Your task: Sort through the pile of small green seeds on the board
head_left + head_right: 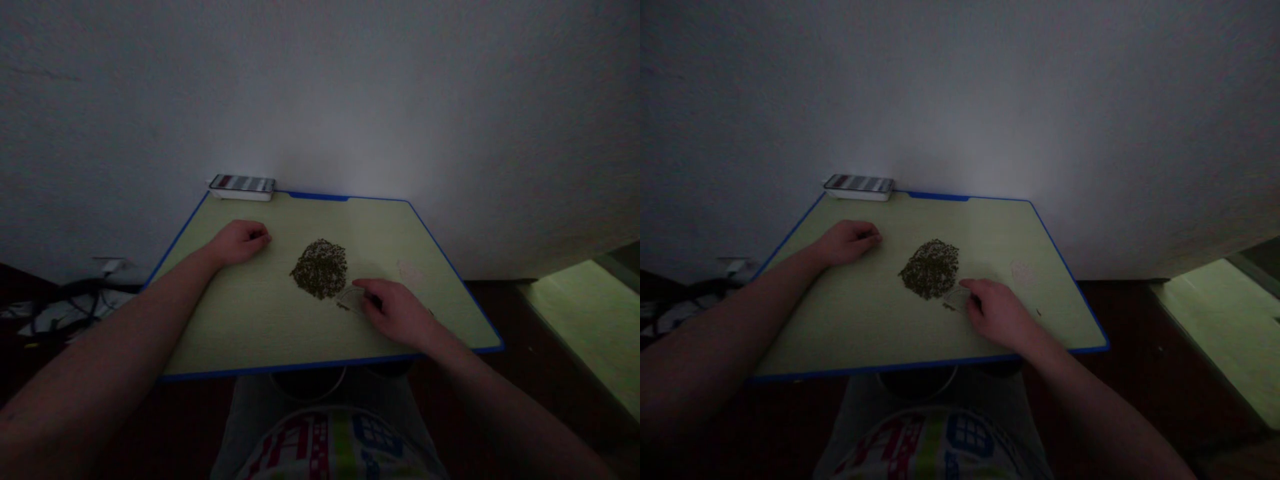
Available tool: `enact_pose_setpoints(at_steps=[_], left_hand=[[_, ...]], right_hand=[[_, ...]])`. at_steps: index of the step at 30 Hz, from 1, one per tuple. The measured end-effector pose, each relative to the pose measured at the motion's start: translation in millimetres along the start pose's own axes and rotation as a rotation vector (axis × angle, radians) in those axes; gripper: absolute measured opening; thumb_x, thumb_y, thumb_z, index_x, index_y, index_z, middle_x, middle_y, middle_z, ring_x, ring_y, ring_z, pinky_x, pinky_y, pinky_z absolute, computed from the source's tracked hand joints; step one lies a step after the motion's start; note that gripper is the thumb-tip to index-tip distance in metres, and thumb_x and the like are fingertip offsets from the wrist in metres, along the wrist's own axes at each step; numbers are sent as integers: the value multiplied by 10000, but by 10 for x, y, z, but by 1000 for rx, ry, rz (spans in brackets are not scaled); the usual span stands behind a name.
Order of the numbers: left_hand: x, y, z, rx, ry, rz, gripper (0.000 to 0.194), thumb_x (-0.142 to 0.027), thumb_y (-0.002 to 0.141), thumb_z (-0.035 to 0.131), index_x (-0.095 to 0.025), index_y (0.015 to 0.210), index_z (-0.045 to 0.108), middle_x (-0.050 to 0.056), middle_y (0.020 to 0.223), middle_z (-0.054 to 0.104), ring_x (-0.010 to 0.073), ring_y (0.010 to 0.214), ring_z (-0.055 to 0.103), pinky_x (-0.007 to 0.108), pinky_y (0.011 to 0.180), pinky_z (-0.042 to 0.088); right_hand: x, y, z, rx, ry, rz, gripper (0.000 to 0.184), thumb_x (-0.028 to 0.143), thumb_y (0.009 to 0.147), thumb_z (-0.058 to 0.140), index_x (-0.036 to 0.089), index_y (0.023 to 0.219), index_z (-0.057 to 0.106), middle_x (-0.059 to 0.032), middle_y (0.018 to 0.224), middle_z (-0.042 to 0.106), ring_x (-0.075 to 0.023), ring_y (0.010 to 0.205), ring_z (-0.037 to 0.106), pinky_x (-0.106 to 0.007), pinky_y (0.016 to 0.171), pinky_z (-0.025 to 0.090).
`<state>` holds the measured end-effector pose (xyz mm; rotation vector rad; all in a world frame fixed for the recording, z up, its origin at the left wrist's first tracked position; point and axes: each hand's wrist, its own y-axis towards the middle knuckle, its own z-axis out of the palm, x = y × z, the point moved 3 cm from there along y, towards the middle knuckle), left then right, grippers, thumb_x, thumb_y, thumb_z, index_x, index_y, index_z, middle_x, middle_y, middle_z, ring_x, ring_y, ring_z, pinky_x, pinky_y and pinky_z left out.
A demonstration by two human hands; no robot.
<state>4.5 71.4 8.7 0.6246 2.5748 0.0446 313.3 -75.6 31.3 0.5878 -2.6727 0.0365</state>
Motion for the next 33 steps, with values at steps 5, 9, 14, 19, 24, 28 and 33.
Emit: enact_pose_setpoints(at_steps=[5,9,14,19,24,28,33], left_hand=[[-2,-6,-4,0,2,-11,348,-450,806,463,-148,760,631,7,600,556,135,563,484,265,555,337],[-16,-10,-11,-7,-1,-8,355,-454,798,460,-148,765,637,7,598,553,134,561,477,264,555,338],[-37,-10,-19,-8,3,-13,337,-441,789,471,-149,747,632,9,594,557,135,568,482,260,552,337],[-58,-16,-23,-14,7,-16,347,-446,797,464,-145,738,625,12,592,553,136,565,477,266,554,340],[-46,-14,-21,-19,16,-11,351,-454,799,461,-153,755,635,6,593,559,134,561,482,259,545,338],[-45,-14,-20,-18,10,-11,349,-442,797,464,-145,760,643,9,596,560,135,563,485,259,546,331],[-42,-13,-13,-6,6,-22,347,-440,800,464,-143,753,639,12,598,557,138,567,475,267,555,336]], right_hand=[[96,-55,71,14,17,-4,402,193,859,455,114,1221,611,-135,1080,699,-229,941,658,-348,840,502],[186,-83,108,23,37,-27,394,201,870,450,129,1224,609,-124,1081,699,-223,917,661,-353,826,510],[304,-134,141,58,48,-28,396,211,880,447,119,1230,606,-136,1110,689,-242,966,651,-373,858,501],[400,-209,179,88,81,-36,398,201,877,440,133,1235,599,-135,1108,687,-242,966,649,-376,849,506],[479,-275,203,116,113,-46,405,188,874,438,142,1244,596,-126,1097,689,-232,961,646,-369,866,498],[525,-298,204,139,134,-32,408,196,874,435,132,1241,601,-133,1081,689,-238,954,645,-382,862,504],[558,-323,221,157,151,-47,417,193,870,435,122,1249,593,-137,1107,681,-242,979,640,-398,881,500]])
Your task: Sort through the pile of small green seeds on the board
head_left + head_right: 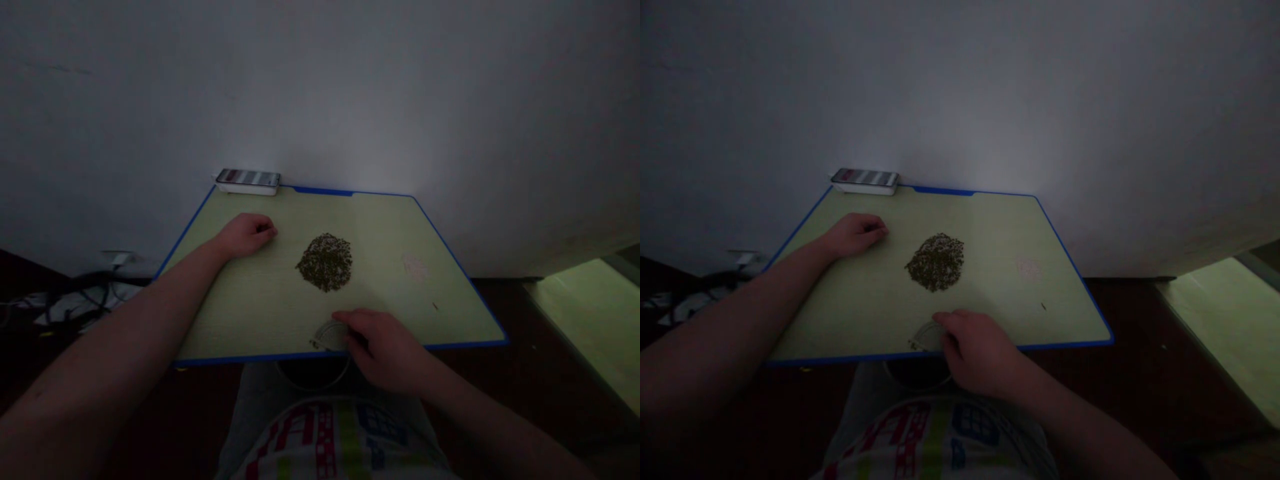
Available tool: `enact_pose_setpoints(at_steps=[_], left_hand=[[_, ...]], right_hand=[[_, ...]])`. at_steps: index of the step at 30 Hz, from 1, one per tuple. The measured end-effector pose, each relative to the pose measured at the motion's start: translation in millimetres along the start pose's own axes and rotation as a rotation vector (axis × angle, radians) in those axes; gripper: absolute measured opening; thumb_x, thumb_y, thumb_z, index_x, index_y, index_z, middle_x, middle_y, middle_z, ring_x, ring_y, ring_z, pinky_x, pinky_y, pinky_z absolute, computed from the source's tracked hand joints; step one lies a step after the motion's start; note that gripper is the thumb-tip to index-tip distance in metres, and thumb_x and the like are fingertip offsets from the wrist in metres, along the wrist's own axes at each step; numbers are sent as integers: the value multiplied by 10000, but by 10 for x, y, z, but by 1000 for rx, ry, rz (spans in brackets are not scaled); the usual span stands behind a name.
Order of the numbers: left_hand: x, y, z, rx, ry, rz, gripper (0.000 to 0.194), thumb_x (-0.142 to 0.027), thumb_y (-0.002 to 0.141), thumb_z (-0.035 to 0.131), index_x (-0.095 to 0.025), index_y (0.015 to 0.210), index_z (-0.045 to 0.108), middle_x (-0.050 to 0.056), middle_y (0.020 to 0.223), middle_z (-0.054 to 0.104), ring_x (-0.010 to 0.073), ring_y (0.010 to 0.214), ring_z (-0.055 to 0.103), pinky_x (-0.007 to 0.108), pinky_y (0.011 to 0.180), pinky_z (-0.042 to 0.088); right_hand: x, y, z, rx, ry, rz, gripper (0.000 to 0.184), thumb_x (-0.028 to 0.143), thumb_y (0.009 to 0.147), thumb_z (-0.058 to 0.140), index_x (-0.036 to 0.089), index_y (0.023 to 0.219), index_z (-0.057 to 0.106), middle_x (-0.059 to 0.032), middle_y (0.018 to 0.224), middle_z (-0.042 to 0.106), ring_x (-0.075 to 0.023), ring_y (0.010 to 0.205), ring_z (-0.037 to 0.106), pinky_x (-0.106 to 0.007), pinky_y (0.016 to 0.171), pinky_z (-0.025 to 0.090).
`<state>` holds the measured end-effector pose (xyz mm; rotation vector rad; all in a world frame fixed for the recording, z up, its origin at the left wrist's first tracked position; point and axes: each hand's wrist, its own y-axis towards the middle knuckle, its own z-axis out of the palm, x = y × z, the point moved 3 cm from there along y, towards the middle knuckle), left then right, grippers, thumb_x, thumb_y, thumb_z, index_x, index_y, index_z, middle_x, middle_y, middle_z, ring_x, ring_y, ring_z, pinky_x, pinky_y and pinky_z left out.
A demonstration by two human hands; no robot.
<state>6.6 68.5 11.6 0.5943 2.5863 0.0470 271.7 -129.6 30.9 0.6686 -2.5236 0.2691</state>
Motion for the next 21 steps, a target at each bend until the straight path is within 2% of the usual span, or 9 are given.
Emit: enact_pose_setpoints(at_steps=[8,14,17,21], left_hand=[[-3,0,-10,-12,18,12,334,-434,800,466,-150,736,630,6,593,557,129,562,469,256,546,332],[8,0,-3,-17,8,27,337,-437,802,466,-149,747,632,8,598,562,128,559,469,258,546,333],[21,3,3,-18,11,28,349,-450,805,459,-153,744,632,5,586,553,128,557,469,256,538,325],[37,12,8,-13,10,17,348,-450,806,465,-153,759,640,9,596,567,131,563,478,257,544,330]], right_hand=[[25,-58,-9,11,59,-52,397,166,865,452,157,1235,595,-103,1152,674,-222,1018,632,-375,909,493],[-78,180,-68,-51,46,-49,381,170,857,465,165,1210,608,-97,1167,673,-231,1047,625,-381,921,479],[-32,298,-32,-8,20,-71,387,173,856,464,165,1214,612,-98,1169,674,-239,1046,628,-383,919,475],[78,313,14,62,9,-110,396,182,864,459,176,1229,611,-95,1159,679,-237,1034,633,-366,903,478]])
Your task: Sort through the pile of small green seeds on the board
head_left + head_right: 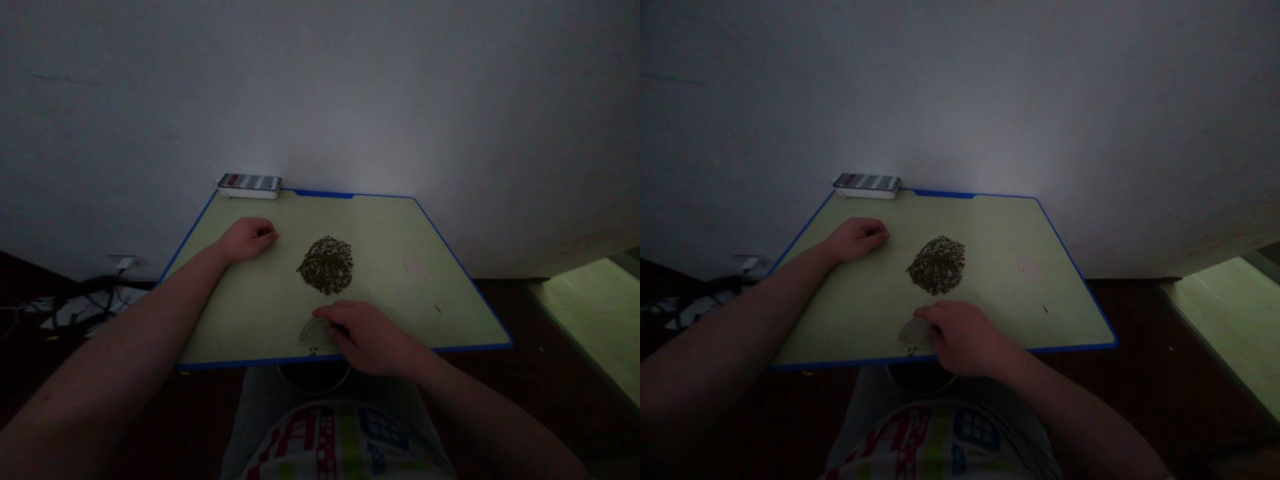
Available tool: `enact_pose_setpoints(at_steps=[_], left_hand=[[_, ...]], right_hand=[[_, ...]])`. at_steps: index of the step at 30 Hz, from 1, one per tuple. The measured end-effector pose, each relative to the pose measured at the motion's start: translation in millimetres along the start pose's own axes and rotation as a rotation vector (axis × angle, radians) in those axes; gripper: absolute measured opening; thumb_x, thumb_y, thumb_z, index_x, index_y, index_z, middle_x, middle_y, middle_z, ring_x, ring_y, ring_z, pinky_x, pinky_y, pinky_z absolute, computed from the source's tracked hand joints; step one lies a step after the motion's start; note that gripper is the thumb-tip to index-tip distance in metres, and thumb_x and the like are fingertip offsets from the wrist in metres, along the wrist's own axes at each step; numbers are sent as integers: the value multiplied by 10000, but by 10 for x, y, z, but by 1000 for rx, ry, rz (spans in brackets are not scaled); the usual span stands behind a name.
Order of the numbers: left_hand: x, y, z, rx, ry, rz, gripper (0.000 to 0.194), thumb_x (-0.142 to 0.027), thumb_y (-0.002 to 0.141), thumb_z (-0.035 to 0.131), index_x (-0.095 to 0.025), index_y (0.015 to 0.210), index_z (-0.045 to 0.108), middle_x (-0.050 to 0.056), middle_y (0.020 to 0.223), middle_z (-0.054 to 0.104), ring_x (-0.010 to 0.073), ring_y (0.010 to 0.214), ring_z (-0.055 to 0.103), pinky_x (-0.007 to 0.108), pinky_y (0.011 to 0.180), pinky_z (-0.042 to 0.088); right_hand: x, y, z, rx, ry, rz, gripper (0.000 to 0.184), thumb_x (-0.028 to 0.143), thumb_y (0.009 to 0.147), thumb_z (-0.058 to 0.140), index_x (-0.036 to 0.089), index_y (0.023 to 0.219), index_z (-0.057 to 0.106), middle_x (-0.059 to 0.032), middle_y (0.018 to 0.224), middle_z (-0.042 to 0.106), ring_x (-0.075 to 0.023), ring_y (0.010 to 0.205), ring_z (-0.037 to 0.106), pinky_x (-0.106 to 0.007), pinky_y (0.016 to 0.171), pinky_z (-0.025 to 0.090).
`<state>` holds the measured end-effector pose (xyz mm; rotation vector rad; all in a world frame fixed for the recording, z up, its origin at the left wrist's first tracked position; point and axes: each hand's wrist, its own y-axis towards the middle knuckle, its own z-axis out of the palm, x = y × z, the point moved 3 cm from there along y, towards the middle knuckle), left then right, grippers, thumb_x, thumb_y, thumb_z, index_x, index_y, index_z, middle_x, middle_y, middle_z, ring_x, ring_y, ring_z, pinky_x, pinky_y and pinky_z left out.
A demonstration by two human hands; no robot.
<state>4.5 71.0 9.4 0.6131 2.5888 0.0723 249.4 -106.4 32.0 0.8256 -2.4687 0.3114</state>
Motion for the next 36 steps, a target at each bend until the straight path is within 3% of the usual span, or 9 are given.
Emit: enact_pose_setpoints(at_steps=[16,21,26,31,36], left_hand=[[-12,-6,-10,3,-2,8,366,-472,815,456,-155,746,625,6,595,560,133,561,479,257,543,331],[8,-6,0,5,-25,11,355,-457,819,460,-154,742,627,0,587,548,129,555,473,255,545,329],[-10,-9,-7,-1,-9,9,337,-439,814,469,-154,732,629,0,576,537,133,565,471,260,554,322],[-9,-10,-9,-9,-17,2,351,-447,813,469,-145,755,640,8,588,551,136,569,475,262,553,322],[-2,-7,-1,0,-2,4,356,-454,815,464,-150,759,641,3,595,554,131,567,474,253,546,317]], right_hand=[[19,-287,-31,19,87,-4,376,127,851,472,213,1179,633,-68,1057,699,-197,933,641,-327,834,489],[-109,-404,-40,-71,145,45,368,137,863,474,196,1200,611,-78,1113,683,-194,990,626,-343,876,485],[-141,-272,-14,-144,142,42,379,169,885,452,171,1239,590,-96,1159,667,-202,1036,613,-360,914,476],[-18,-42,33,-62,84,-4,411,151,870,455,169,1257,590,-98,1162,669,-215,1020,621,-355,904,477],[15,-57,-1,4,106,-60,383,134,876,450,187,1216,617,-75,1126,682,-195,1012,621,-324,897,472]])
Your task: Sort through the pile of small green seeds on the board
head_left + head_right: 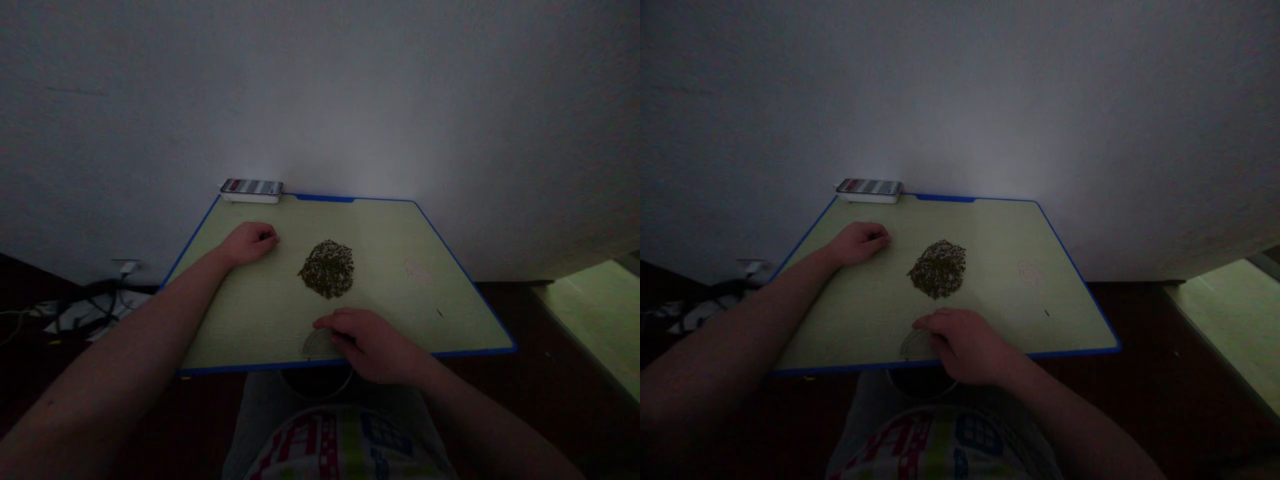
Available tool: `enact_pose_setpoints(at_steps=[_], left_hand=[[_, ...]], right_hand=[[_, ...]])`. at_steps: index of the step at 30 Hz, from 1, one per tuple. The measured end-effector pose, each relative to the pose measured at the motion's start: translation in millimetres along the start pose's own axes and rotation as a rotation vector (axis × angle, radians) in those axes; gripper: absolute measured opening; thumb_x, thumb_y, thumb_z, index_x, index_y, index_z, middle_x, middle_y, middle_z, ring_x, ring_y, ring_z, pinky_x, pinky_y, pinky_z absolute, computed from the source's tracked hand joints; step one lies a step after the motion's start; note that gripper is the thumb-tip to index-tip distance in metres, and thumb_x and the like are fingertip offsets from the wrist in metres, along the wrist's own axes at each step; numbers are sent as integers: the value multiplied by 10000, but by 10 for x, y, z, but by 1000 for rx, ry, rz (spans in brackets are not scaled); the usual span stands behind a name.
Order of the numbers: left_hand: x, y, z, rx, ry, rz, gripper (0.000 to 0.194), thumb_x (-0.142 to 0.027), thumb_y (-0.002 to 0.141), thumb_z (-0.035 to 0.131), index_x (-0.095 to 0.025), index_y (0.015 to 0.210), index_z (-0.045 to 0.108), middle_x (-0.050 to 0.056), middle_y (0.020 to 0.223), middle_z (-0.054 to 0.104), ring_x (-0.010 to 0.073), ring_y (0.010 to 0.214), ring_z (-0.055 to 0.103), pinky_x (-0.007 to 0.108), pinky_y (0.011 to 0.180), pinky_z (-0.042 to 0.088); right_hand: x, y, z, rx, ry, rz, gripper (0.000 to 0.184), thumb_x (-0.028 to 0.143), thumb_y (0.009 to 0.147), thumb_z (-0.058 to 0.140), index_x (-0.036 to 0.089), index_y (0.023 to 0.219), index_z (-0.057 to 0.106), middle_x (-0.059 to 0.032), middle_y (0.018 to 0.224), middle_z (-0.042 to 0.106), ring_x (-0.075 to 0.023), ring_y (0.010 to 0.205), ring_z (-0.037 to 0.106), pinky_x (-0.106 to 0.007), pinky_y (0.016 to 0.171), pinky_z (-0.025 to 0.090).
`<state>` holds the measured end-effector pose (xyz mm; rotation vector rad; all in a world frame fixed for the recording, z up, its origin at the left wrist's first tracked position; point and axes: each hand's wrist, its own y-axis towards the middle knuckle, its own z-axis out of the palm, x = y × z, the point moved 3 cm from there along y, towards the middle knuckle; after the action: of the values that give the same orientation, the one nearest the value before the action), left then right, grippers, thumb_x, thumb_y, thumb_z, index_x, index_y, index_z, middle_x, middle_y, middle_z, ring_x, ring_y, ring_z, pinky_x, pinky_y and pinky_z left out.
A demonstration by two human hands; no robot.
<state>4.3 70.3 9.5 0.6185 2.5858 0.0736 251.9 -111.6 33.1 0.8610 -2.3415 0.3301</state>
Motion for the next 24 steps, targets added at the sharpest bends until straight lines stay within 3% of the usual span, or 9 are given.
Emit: enact_pose_setpoints(at_steps=[11,14,18,21,24], left_hand=[[-20,-4,-15,10,-4,-8,342,-440,809,458,-150,725,618,-4,574,529,123,550,462,253,537,314],[-25,-7,-20,15,-10,-8,356,-451,813,450,-150,719,615,-2,577,532,126,549,465,255,536,315],[-37,-5,-21,14,-22,8,348,-446,811,453,-151,741,624,0,591,546,133,566,481,255,544,327],[-40,-6,-18,16,-34,3,354,-452,812,447,-153,742,622,-2,595,548,135,569,486,255,545,336],[-35,-7,-16,16,-28,4,360,-457,816,443,-153,736,619,-2,594,544,135,569,486,258,554,342]], right_hand=[[-35,-219,-46,-32,64,36,378,126,875,459,187,1214,616,-76,1082,680,-180,974,616,-319,871,478],[-171,-351,-62,-148,87,113,364,171,861,505,182,1206,618,-81,1052,691,-181,931,630,-323,836,491],[-469,-521,-136,-389,162,329,322,240,821,566,167,1125,644,-22,738,664,-148,646,607,-272,616,495],[-631,-577,-209,-567,208,425,316,280,796,586,149,1079,643,-1,663,618,-142,583,580,-258,549,469],[-644,-537,-218,-599,187,418,318,280,786,588,150,1070,647,5,653,615,-138,574,573,-253,547,458]])
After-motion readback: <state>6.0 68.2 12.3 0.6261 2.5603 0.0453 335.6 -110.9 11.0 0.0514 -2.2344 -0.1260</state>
